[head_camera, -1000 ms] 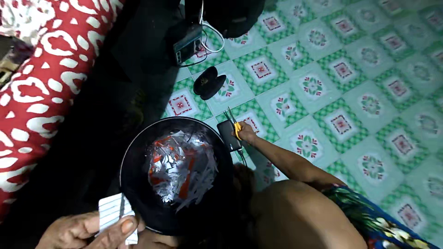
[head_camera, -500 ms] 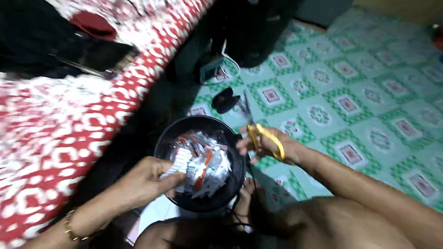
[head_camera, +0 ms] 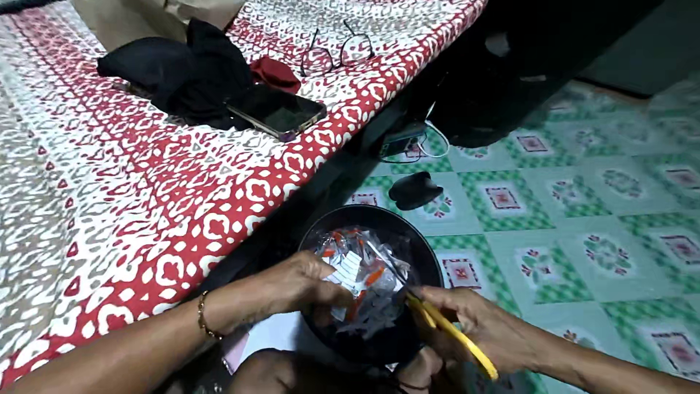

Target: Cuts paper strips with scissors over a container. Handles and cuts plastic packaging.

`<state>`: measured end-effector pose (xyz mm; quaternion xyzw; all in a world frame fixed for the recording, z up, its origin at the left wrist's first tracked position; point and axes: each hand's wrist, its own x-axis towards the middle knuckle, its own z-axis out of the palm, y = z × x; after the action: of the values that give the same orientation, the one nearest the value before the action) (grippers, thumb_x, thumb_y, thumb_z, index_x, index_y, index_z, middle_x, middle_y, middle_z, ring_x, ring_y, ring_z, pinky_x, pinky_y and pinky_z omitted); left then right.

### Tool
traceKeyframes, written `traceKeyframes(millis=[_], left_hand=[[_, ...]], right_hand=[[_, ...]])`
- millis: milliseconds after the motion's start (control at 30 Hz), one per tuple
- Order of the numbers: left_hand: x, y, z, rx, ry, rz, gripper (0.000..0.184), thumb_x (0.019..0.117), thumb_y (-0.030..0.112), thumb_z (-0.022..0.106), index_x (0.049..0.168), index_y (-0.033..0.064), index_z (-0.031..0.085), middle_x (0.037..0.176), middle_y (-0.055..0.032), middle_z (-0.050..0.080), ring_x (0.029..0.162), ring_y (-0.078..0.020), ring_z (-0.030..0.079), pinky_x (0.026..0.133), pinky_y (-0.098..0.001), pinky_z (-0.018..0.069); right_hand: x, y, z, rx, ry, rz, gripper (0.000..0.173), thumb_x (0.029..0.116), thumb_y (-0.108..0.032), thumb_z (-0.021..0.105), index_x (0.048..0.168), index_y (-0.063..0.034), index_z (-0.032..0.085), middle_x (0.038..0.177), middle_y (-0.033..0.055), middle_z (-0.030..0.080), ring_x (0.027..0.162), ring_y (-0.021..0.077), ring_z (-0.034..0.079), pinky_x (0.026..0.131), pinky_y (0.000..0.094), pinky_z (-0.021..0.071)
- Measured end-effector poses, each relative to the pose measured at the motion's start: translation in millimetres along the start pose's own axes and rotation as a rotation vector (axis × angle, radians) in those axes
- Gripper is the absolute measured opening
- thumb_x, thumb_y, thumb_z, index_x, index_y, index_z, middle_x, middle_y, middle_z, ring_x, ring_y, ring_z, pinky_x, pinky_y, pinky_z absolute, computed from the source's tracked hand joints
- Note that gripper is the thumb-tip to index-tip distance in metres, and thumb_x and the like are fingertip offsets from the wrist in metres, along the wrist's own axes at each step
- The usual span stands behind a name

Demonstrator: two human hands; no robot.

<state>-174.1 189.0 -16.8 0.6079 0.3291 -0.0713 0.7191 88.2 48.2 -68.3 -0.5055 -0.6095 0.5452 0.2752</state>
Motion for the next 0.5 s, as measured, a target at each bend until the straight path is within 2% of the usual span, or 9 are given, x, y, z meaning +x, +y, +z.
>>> traceKeyframes(millis=[67,133,233,333,433,500], left_hand=[[1,0,1,-0.019,0.019,-0.023,0.030,0.1012,0.004,0.052,0.077,0.0134,0.066,0.064,0.0136,0.062,0.058,0.0062,0.057,0.057,-0.0117,0.0468],[2,-3,1,-0.028,0.008,-0.015,0.029,0.1006,0.003,0.053,0.078,0.0138,0.066,0.065,0.0142,0.063,0.059,0.0067,0.058,0.057,-0.0112,0.0485],[3,-9,3,0.022,-0.014,0.003,0.025,0.0989,0.005,0.055,0.078,0.0145,0.066,0.065,0.0163,0.062,0.060,0.0087,0.057,0.057,-0.0104,0.0474],[4,-12,4,0.075,-0.057,0.034,0.025,0.0991,0.007,0.055,0.077,0.0141,0.065,0.065,0.0172,0.060,0.060,0.0101,0.055,0.057,-0.0096,0.0449],[4,-14,4,0.095,-0.071,0.072,0.023,0.0991,0.007,0.056,0.078,0.0116,0.064,0.065,0.0162,0.059,0.060,0.0100,0.055,0.057,-0.0099,0.0447],[4,-16,3,0.083,-0.083,0.089,0.024,0.0987,0.007,0.056,0.077,0.0123,0.064,0.065,0.0160,0.060,0.060,0.0100,0.055,0.057,-0.0098,0.0451]], right_hand=[[-3,2,2,0.049,-0.075,0.051,0.047,0.0861,-0.033,0.074,0.115,0.0030,0.066,0.070,-0.0078,0.059,0.060,-0.0091,0.049,0.055,0.0105,0.0404],[-4,3,3,0.097,-0.152,0.102,0.043,0.0883,-0.030,0.073,0.116,0.0016,0.066,0.072,-0.0053,0.062,0.062,-0.0055,0.055,0.057,0.0138,0.0459],[0,1,6,0.116,-0.202,0.094,0.049,0.0901,-0.038,0.070,0.118,0.0027,0.066,0.074,-0.0011,0.062,0.062,-0.0007,0.056,0.057,0.0177,0.0465],[6,2,13,0.173,-0.189,0.051,0.053,0.0901,-0.046,0.070,0.114,0.0006,0.066,0.070,-0.0066,0.058,0.059,-0.0065,0.053,0.054,0.0122,0.0438],[10,-1,19,0.187,-0.135,0.003,0.043,0.0876,-0.036,0.075,0.107,0.0017,0.068,0.067,-0.0076,0.058,0.057,-0.0102,0.049,0.052,0.0084,0.0397],[12,0,22,0.187,-0.115,-0.041,0.037,0.0869,-0.033,0.076,0.103,-0.0005,0.069,0.065,-0.0090,0.058,0.057,-0.0120,0.049,0.051,0.0066,0.0394]])
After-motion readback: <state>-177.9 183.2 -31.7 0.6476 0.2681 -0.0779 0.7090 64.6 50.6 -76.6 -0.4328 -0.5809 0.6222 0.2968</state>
